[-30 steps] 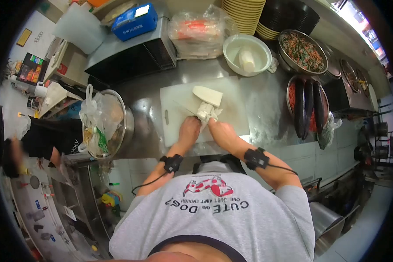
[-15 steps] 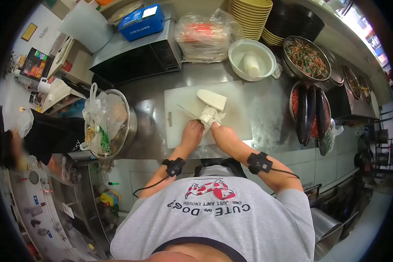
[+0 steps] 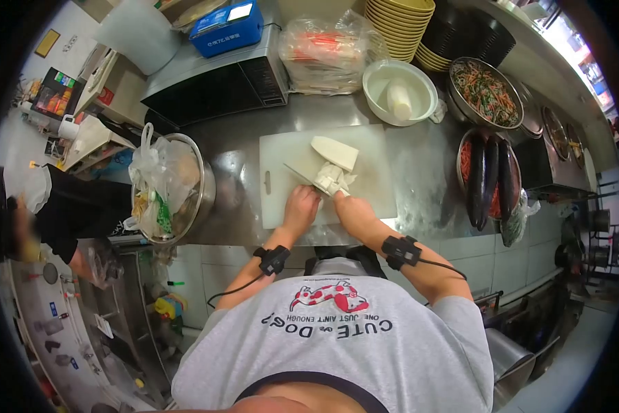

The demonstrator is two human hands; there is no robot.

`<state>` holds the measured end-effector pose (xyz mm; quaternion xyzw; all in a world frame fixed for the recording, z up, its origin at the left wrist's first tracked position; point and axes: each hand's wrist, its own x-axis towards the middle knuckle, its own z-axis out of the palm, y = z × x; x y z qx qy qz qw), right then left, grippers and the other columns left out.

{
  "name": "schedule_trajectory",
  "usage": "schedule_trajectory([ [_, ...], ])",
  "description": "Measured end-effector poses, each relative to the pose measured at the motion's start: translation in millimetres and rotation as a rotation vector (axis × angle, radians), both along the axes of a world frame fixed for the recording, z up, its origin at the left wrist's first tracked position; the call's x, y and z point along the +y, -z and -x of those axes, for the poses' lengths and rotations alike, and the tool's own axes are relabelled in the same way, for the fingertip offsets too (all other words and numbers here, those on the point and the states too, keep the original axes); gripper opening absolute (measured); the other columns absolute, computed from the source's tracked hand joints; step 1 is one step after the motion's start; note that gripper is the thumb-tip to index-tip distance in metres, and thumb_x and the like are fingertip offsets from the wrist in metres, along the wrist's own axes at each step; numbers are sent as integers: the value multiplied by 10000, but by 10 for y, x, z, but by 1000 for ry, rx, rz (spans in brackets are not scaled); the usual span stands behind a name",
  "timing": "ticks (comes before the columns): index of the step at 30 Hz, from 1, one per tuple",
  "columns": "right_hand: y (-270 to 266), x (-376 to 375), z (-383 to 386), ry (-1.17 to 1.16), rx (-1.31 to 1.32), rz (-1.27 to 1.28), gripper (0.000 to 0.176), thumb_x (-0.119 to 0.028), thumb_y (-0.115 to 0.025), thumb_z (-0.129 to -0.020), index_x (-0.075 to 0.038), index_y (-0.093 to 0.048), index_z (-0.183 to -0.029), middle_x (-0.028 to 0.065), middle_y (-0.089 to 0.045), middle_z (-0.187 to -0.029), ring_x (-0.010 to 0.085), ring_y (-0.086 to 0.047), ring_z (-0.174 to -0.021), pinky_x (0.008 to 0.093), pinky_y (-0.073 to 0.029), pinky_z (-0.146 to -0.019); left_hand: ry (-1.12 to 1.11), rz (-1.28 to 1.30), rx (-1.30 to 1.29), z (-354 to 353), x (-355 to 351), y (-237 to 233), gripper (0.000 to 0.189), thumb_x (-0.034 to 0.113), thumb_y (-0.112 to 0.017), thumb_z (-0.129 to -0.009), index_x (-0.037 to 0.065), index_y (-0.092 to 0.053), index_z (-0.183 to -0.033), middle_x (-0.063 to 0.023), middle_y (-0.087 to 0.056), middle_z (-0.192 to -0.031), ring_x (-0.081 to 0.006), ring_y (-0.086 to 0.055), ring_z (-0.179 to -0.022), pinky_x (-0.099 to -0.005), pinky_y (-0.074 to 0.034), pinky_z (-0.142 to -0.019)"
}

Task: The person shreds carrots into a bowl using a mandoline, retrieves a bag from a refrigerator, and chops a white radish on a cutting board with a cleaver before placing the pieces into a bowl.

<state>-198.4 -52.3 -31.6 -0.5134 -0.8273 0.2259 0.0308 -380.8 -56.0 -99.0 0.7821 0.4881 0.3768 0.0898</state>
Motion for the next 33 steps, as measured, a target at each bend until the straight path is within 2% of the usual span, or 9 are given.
schedule_trajectory([
  [2, -154, -32, 21, 47, 44, -8, 87, -61, -487, -861, 14, -495, -904, 227, -657, -740, 406, -665, -739, 496, -522, -640, -3, 27, 34, 3, -28, -18, 110, 20, -642, -770, 18, -610, -875, -130, -601, -907, -331, -559, -877, -427, -475, -760],
  [5, 155, -14, -21, 39, -16, 59, 81, -48, -478, -858, 14, -495, -907, 230, -658, -746, 407, -665, -749, 503, -517, -648, -31, 82, 44, -32, -65, -78, 114, 29, -646, -774, 20, -608, -881, -126, -600, -899, -331, -561, -856, -427, -476, -744],
  [12, -35, -106, 5, 27, 28, 44, 101, -39, -481, -850, 32, -497, -920, 235, -659, -754, 408, -664, -744, 498, -518, -644, -39, 61, 59, -34, -138, 69, 58, 47, -617, -796, 35, -599, -850, -108, -583, -866, -310, -564, -863, -417, -474, -741],
  [15, 130, 41, -15, 2, 0, 7, 110, -42, -486, -848, 33, -500, -927, 242, -657, -753, 413, -662, -745, 500, -518, -645, -53, 114, 104, 5, -24, -55, 153, 67, -661, -771, 33, -613, -913, -117, -595, -958, -318, -557, -920, -420, -469, -779],
  [17, 125, -18, -16, 8, 14, 33, 111, -50, -492, -847, 28, -502, -926, 246, -653, -751, 417, -659, -742, 506, -516, -648, -43, 130, 51, 27, -183, -204, 319, 94, -717, -732, 31, -594, -1019, -130, -577, -1069, -335, -540, -964, -425, -463, -807],
  [20, 165, -23, -65, 27, 61, 57, 124, -93, -487, -883, 17, -507, -934, 245, -651, -748, 426, -652, -732, 515, -513, -651, -130, 142, 83, 36, -261, -66, 446, 112, -753, -701, 34, -554, -1093, -132, -549, -1123, -344, -524, -972, -427, -456, -823],
  [26, 213, 253, -295, 95, 15, 67, 198, -194, -456, -953, -4, -509, -956, 245, -651, -756, 439, -641, -724, 529, -507, -658, -124, 187, 67, -161, -54, -83, 448, 117, -757, -706, 26, -539, -1087, -154, -550, -1119, -361, -513, -994, -432, -435, -868],
  [31, 152, 505, -516, 77, -1, 15, 163, -158, -459, -937, -1, -505, -946, 237, -653, -750, 429, -648, -727, 521, -511, -661, -179, 175, 50, -446, 199, -100, 401, 109, -744, -702, 41, -567, -1055, -112, -561, -1101, -322, -530, -990, -406, -460, -838],
  [33, 105, 501, -534, -7, -39, -3, 124, -115, -470, -906, 0, -502, -942, 233, -659, -756, 416, -657, -729, 505, -521, -660, -170, 153, 64, -439, 223, -120, 374, 95, -735, -705, 37, -575, -1038, -115, -563, -1092, -321, -534, -986, -404, -465, -833],
])
